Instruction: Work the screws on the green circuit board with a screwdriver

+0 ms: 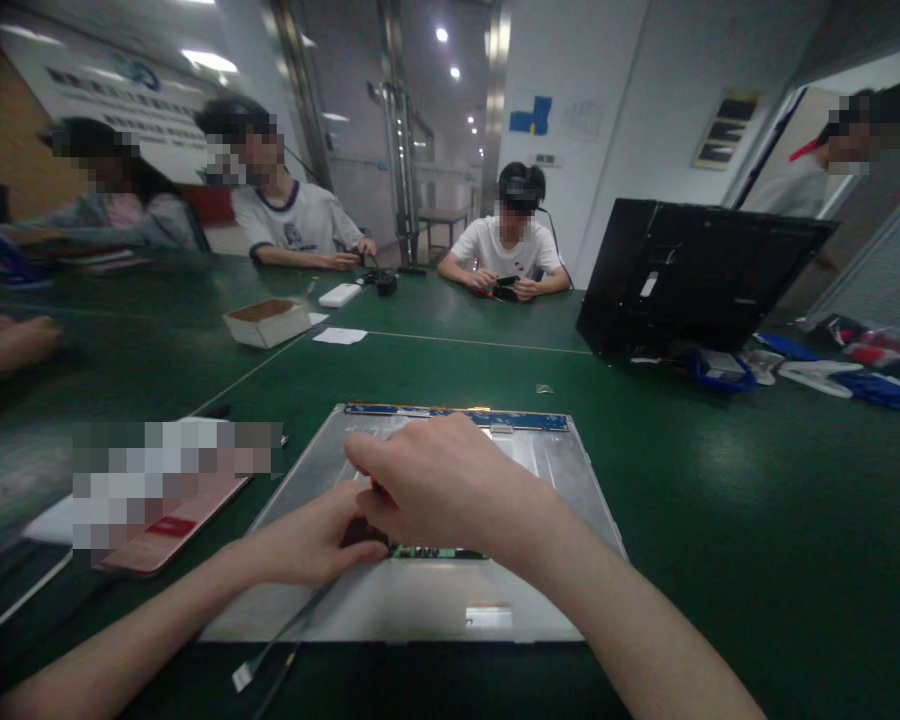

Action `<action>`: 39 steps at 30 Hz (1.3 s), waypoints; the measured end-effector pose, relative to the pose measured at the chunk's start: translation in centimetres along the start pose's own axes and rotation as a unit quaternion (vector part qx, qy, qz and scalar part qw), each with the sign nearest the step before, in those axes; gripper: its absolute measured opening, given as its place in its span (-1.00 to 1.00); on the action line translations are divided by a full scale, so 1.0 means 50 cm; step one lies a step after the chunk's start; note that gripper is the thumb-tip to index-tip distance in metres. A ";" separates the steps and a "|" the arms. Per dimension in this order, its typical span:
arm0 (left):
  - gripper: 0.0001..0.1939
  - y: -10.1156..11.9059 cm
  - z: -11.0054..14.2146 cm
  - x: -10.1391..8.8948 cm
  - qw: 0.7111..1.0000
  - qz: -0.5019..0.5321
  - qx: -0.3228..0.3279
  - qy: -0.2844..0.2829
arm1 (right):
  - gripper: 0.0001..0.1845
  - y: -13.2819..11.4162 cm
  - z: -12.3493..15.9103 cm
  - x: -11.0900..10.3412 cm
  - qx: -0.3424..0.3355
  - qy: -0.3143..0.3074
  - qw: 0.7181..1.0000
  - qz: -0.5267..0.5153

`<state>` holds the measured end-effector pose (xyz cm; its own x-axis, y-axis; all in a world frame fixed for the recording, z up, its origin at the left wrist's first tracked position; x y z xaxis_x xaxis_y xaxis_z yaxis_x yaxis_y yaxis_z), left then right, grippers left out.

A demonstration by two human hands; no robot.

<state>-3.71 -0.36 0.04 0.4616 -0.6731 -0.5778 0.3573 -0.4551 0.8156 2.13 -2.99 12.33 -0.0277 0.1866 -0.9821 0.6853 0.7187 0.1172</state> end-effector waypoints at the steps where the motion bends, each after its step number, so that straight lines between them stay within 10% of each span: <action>1: -0.93 0.000 0.000 0.000 1.000 0.001 0.000 0.000 | -0.89 0.000 0.000 0.001 0.001 -0.003 1.000 -0.001; 39: -0.94 0.005 0.000 -0.003 1.000 0.003 0.003 0.004 | -0.90 -0.001 -0.001 0.002 -0.008 0.008 1.000 -0.012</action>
<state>-3.72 -0.37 0.32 0.4698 -0.6709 -0.5737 0.3502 -0.4549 0.8188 2.07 -2.98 12.23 -0.0555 0.1803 -0.9821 0.6722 0.7340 0.0967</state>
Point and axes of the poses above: each hand's wrist, its own z-axis away from the middle knuckle, its own x-axis out of the palm, y = z × x, the point moved 9 cm from there along -z, towards the middle knuckle, and after that the axes turned 11 degrees about z, right-handed, at the moved point
